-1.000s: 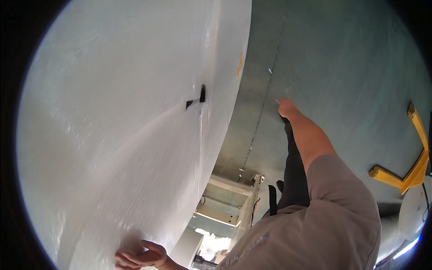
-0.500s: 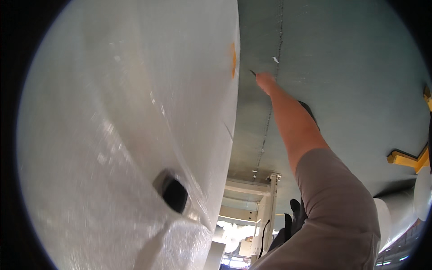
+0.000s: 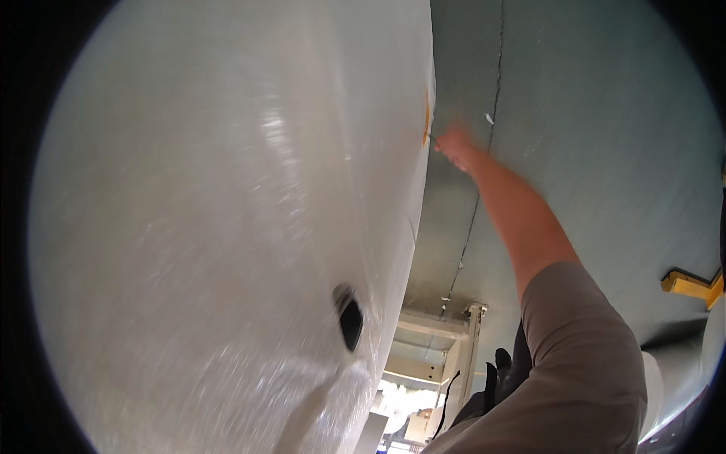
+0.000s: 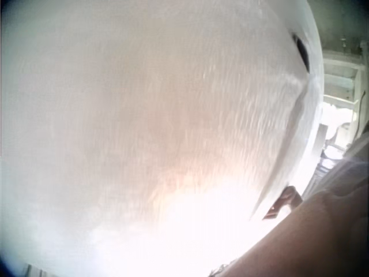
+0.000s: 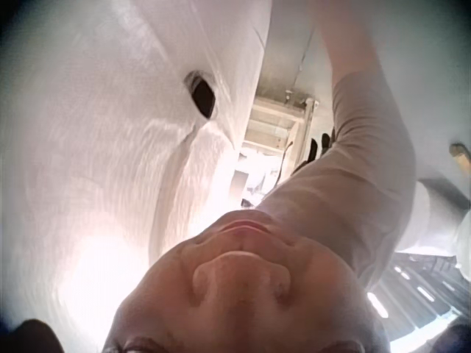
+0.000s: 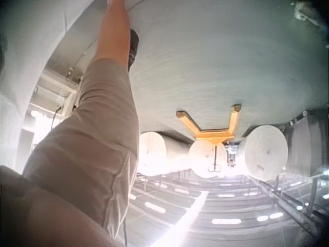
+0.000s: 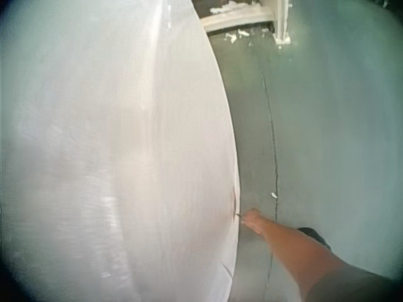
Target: The person clears white debris from a rotating metal shaft by hand and then uses a utility knife to cut through the plastic wrapping on a large white roll. They peel back the plastic and then remove a label from the surface of the roll.
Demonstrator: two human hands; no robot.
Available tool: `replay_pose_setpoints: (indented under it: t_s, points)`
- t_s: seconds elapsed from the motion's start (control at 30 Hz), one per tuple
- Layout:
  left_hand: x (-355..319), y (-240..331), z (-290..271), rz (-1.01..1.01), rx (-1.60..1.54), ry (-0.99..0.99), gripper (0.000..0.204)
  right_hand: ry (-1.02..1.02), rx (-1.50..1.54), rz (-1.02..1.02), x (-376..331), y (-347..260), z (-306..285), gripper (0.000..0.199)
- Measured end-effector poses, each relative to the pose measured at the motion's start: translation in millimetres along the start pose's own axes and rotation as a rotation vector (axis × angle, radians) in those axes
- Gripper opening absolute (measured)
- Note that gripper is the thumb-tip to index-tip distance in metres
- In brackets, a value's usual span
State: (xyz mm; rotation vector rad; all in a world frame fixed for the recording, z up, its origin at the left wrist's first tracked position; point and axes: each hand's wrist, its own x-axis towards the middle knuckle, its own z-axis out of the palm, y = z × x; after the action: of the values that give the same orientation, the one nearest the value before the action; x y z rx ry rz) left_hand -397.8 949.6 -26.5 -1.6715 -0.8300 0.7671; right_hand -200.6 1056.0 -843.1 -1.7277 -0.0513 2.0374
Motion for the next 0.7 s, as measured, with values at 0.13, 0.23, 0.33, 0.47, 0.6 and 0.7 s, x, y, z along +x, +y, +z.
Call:
replay_pose_setpoints:
  t_s: [0.13, 0.23, 0.33, 0.47, 0.6, 0.7]
  points:
    - [-36, -10, -17, -0.085, 0.011, -0.012, 0.07, -0.049, -0.115, 0.222, -123, -55, 32, 0.011]
    - [-71, -9, -13, -0.167, -0.01, 0.023, 0.07, 0.015, -0.081, 0.091, -174, -65, 41, 0.017]
    - [-88, 2, -17, -0.237, -0.037, 0.043, 0.07, 0.011, -0.128, -0.006, -231, -79, 52, 0.018]
    - [-55, 5, -29, -0.312, -0.22, 0.041, 0.066, -0.101, -0.084, 0.094, -324, -112, 68, 0.018]
    - [-59, 16, -33, -0.345, -0.183, 0.017, 0.065, -0.122, -0.065, 0.024, -389, -114, 83, 0.019]
    - [-61, 21, -30, -0.396, -0.202, 0.055, 0.058, -0.069, -0.088, -0.125, -422, -117, 85, 0.021]
